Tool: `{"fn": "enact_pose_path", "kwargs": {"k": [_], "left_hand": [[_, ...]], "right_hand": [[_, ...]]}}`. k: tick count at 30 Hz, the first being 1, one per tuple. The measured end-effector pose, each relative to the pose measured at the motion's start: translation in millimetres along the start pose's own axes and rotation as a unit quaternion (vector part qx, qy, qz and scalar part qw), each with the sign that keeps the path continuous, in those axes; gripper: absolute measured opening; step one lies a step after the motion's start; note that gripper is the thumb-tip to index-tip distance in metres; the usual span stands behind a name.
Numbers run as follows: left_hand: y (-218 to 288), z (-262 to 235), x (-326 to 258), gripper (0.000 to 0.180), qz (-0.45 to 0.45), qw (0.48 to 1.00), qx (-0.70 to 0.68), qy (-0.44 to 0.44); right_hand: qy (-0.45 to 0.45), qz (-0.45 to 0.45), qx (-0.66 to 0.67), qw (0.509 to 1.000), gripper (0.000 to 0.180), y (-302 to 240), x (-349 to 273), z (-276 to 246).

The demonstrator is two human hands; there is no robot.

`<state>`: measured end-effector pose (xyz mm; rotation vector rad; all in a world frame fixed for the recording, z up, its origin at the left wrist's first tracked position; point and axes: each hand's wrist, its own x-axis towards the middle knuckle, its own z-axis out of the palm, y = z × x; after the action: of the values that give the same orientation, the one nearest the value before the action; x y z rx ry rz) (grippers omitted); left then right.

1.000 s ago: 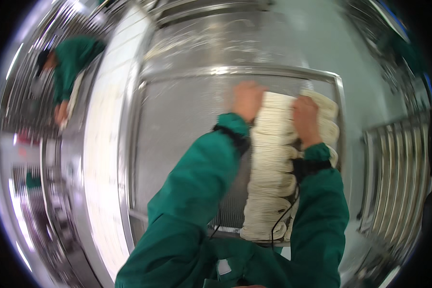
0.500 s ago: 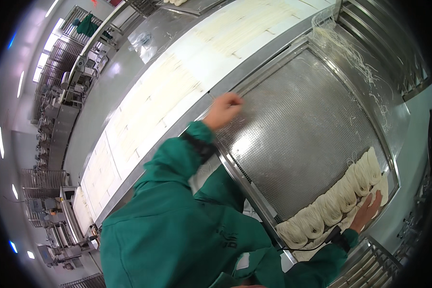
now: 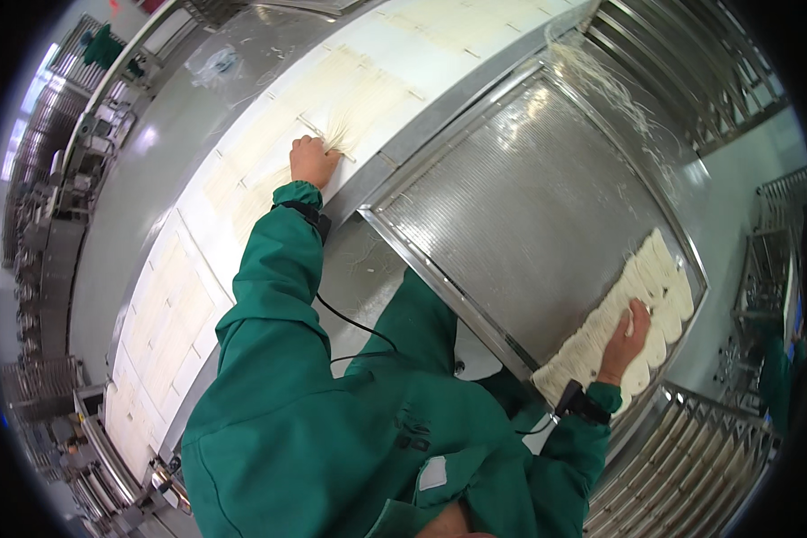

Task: The person repeatedly picks up strands of white noodles from a conveyor, folds them into neat bundles, and places them onto a metal tray. After filling the tray, they carry it to a rolling rack and slide it into place, then retrieve an empty tray to continue.

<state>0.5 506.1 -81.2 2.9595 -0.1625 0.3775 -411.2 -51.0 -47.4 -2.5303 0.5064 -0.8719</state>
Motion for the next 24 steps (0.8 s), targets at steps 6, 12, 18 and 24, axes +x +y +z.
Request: {"fn": "enact_pose_path", "kwargs": {"k": [6,12,18,24], "left_hand": [[130,-43,-36,0.026,0.047,0.865,-0.439,-0.238],[272,-137,-142,0.016,0.112,0.619,-0.642,-0.439],[297,-123,-171,0.007,0.059,0.441,-0.769,-0.458],[232,-37,-162,0.004,-0.059,0.589,-0.675,-0.440]], "right_hand": [[-0.049,-0.018,0.101,0.993,0.036,-94,-16,14],[-0.029,-0.108,0.136,0.984,0.083,-196,-4,30],[-0.099,-0.057,0.048,0.992,0.068,-163,-29,37],[-0.253,-0.058,-0.045,0.965,0.036,-106,-95,38]]}}
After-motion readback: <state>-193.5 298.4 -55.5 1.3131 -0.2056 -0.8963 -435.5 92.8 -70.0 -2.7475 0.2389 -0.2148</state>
